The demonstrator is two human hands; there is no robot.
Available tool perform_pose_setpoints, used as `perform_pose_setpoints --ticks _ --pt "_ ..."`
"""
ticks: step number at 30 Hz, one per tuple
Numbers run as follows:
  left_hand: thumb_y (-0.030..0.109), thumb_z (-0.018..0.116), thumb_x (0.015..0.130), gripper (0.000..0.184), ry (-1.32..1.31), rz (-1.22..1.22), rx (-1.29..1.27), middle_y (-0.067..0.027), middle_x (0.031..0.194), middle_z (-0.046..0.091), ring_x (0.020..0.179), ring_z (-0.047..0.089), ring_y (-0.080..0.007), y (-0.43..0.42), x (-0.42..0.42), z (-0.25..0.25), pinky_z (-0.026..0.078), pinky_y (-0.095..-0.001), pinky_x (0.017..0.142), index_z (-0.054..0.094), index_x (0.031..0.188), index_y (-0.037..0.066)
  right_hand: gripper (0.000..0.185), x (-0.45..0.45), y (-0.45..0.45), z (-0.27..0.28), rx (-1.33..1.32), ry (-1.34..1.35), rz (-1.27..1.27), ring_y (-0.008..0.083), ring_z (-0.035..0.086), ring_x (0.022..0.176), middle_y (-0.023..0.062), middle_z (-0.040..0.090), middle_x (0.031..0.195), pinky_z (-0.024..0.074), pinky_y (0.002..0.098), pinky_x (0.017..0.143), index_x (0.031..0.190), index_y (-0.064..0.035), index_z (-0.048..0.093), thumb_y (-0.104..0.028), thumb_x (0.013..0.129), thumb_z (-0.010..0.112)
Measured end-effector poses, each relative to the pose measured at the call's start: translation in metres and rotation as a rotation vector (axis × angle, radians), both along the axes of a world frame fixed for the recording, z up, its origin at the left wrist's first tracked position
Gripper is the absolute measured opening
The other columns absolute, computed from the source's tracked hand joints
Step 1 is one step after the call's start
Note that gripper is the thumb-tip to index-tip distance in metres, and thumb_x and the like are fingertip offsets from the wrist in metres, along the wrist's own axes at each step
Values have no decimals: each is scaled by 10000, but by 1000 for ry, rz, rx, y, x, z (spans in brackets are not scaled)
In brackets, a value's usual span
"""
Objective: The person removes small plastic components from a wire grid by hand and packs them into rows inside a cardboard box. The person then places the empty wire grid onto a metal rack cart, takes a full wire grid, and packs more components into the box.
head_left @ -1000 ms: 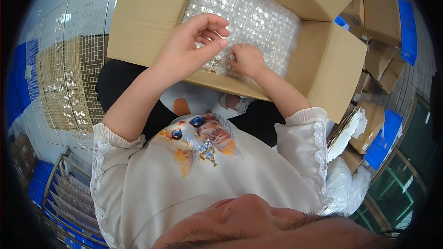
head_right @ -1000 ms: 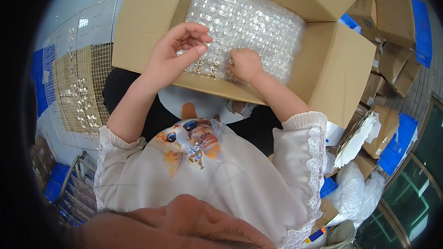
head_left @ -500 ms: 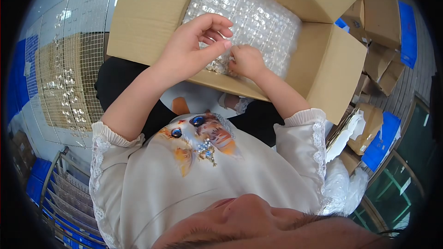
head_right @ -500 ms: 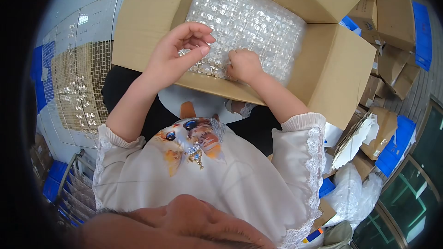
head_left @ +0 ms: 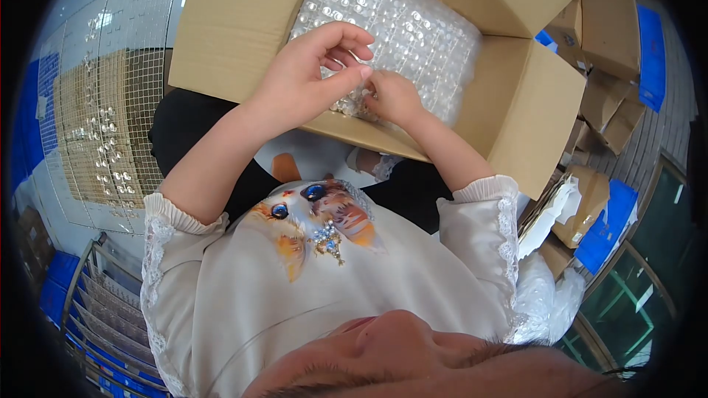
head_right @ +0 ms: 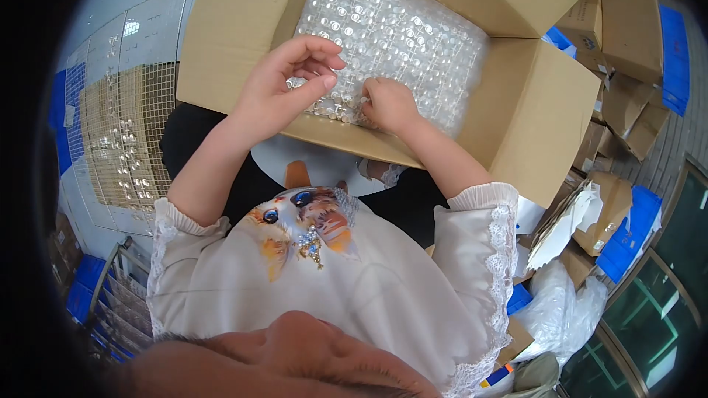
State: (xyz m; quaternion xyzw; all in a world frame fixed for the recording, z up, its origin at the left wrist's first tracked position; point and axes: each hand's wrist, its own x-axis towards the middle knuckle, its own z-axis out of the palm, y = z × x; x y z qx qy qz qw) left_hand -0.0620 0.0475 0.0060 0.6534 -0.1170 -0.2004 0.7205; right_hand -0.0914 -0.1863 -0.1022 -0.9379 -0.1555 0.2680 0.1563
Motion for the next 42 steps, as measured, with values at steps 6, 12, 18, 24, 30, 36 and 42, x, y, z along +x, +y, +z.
perform_pose_setpoints --ticks 6,12,18,24,30,36,42 --pt "-24 571 845 318 -1 4 13 -65 1033 629 866 557 -106 0 0 1 445 -223 801 559 1159 25 193 6 0 7 -20 32 7 300 603 810 85 626 849 485 378 711 882 -90 615 -150 701 643" --pt "-17 576 843 314 -15 -2 38 -64 1029 629 863 561 -108 -2 -1 1 444 -223 798 561 1154 26 205 4 1 3 -78 -49 119 295 607 818 84 624 846 486 371 711 902 -102 631 -134 700 639" --pt "-12 582 841 313 -19 -5 43 -65 1027 628 860 564 -110 -1 0 1 445 -224 798 561 1151 24 189 3 4 3 -39 -133 181 296 608 807 84 621 845 489 368 703 887 -104 628 -132 700 636" --pt "-13 586 840 316 -39 -9 57 -65 1025 627 862 566 -113 -2 -2 -1 448 -228 801 560 1152 23 171 2 1 -6 5 -179 207 300 607 799 86 621 853 490 373 698 867 -102 617 -140 702 638" --pt "-14 592 835 322 -53 0 91 -67 1024 627 863 570 -120 -2 -2 -1 450 -234 805 564 1154 19 188 4 5 -6 -51 -124 225 302 607 790 92 619 851 489 381 694 867 -103 597 -163 699 660" --pt "-15 599 826 333 -92 -4 129 -71 1025 628 864 573 -128 -4 -3 -1 451 -241 811 568 1156 15 197 4 5 -1 -57 -50 222 307 605 764 97 618 833 487 388 687 869 -105 585 -178 704 664" --pt "-13 606 819 341 -120 -12 144 -75 1028 631 866 575 -134 -4 -3 0 452 -247 817 570 1157 12 181 1 2 -10 -15 -106 235 313 602 739 98 612 807 483 394 673 857 -103 577 -181 713 655"
